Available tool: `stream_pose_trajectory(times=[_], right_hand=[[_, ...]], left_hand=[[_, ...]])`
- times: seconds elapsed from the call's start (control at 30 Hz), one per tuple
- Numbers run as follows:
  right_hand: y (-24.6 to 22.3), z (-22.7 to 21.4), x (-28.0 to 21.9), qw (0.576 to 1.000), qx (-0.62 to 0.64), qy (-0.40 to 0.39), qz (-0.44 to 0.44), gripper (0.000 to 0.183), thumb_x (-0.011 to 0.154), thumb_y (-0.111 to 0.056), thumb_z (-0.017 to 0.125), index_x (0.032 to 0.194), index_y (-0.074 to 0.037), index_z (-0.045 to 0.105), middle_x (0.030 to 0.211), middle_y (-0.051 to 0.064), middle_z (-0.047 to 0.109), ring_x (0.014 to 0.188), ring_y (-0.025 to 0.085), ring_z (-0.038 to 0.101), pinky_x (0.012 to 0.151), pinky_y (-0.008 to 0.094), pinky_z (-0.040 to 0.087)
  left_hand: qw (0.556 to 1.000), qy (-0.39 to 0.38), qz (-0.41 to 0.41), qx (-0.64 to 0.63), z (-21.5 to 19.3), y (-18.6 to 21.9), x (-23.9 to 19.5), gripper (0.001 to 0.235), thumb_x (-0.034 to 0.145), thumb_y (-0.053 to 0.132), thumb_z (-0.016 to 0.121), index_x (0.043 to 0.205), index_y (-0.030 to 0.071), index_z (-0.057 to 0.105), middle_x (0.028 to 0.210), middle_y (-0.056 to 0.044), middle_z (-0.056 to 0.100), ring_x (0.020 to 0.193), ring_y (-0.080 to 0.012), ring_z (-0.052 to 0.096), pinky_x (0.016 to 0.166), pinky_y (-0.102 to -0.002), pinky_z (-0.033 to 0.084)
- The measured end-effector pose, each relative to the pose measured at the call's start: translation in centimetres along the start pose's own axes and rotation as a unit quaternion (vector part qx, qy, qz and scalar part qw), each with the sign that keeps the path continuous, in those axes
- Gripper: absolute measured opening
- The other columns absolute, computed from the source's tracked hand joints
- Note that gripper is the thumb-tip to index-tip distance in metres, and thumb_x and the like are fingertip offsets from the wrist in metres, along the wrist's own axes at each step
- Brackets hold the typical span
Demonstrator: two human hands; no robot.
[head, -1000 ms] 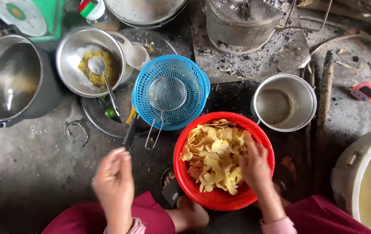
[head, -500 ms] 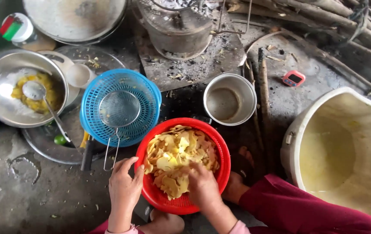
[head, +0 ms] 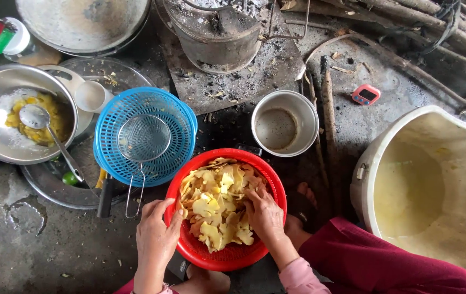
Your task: Sorting and inspecting sliced ginger in a red bowl in a rustic kitchen environment.
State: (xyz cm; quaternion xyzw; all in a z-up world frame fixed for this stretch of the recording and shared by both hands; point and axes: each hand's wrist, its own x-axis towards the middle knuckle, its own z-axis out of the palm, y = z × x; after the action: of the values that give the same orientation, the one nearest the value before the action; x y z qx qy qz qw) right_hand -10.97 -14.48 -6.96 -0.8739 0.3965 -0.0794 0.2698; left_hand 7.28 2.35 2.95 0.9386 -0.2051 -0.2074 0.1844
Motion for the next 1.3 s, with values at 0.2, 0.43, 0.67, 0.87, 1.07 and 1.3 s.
stream_pose_trajectory(times=[0.2, 0.43, 0.67, 0.87, 1.07, 1.3], right_hand=[[-0.8, -1.9, 0.4, 0.976, 0.186, -0.108, 0.031, 0.022, 0.09, -0.022, 0.074, 0.107, -0.008, 0.075, 0.089, 0.004, 0.066, 0.063, 0.018, 0.063, 0.059, 0.033, 0.054], [-5.4, -1.3, -2.0, 0.935, 0.349, -0.058, -0.034, 0.035, 0.081, 0.013, 0.07, 0.109, -0.007, 0.064, 0.1, 0.006, 0.072, 0.085, 0.017, 0.079, 0.069, 0.027, 0.068], [-3.3, -1.8, -3.3, 0.993, -0.034, -0.061, -0.098, 0.041, 0.081, -0.004, 0.063, 0.121, -0.011, 0.068, 0.101, 0.008, 0.073, 0.063, 0.021, 0.069, 0.048, 0.032, 0.059], [-0.4, -0.2, 1.0, 0.999, -0.005, -0.012, 0.051, 0.01, 0.085, -0.019, 0.067, 0.093, -0.015, 0.071, 0.075, 0.009, 0.075, 0.058, 0.031, 0.07, 0.051, 0.043, 0.057], [-0.3, 3.2, 1.9, 0.994, -0.043, -0.035, 0.092, 0.025, 0.089, -0.032, 0.069, 0.107, -0.015, 0.07, 0.08, 0.011, 0.074, 0.056, 0.03, 0.071, 0.046, 0.042, 0.058], [-1.6, -1.6, -0.9, 0.827, 0.51, -0.146, 0.189, 0.013, 0.099, -0.01, 0.066, 0.099, 0.001, 0.074, 0.066, 0.001, 0.057, 0.054, 0.009, 0.046, 0.049, 0.023, 0.037]], left_hand=[[0.998, 0.037, 0.046, -0.001, 0.2, -0.1, 0.0, 0.038, 0.086, 0.031, 0.074, 0.117, 0.009, 0.073, 0.117, -0.008, 0.069, 0.098, -0.0233, 0.071, 0.085, -0.039, 0.055], [0.993, 0.073, 0.09, -0.035, 0.4, 0.0, -0.5, 0.035, 0.082, 0.027, 0.077, 0.114, 0.012, 0.074, 0.117, -0.004, 0.069, 0.103, -0.0215, 0.067, 0.091, -0.04, 0.047], [0.996, 0.054, 0.071, -0.012, 0.5, -0.8, -0.5, 0.037, 0.084, 0.031, 0.076, 0.116, 0.013, 0.074, 0.119, -0.004, 0.069, 0.107, -0.0212, 0.067, 0.094, -0.042, 0.045], [0.996, 0.051, 0.064, -0.02, 0.0, -0.1, -0.7, 0.037, 0.084, 0.032, 0.076, 0.115, 0.012, 0.074, 0.119, -0.005, 0.069, 0.103, -0.0206, 0.069, 0.093, -0.041, 0.046], [0.991, 0.078, 0.102, -0.037, 0.6, 0.2, -1.2, 0.033, 0.081, 0.025, 0.077, 0.113, 0.015, 0.075, 0.117, -0.003, 0.07, 0.1, -0.0195, 0.068, 0.092, -0.038, 0.045], [0.962, -0.014, 0.156, -0.223, -0.2, 4.5, -3.2, 0.025, 0.079, 0.009, 0.076, 0.104, 0.012, 0.079, 0.099, -0.002, 0.082, 0.054, -0.0056, 0.066, 0.043, -0.017, 0.054]])
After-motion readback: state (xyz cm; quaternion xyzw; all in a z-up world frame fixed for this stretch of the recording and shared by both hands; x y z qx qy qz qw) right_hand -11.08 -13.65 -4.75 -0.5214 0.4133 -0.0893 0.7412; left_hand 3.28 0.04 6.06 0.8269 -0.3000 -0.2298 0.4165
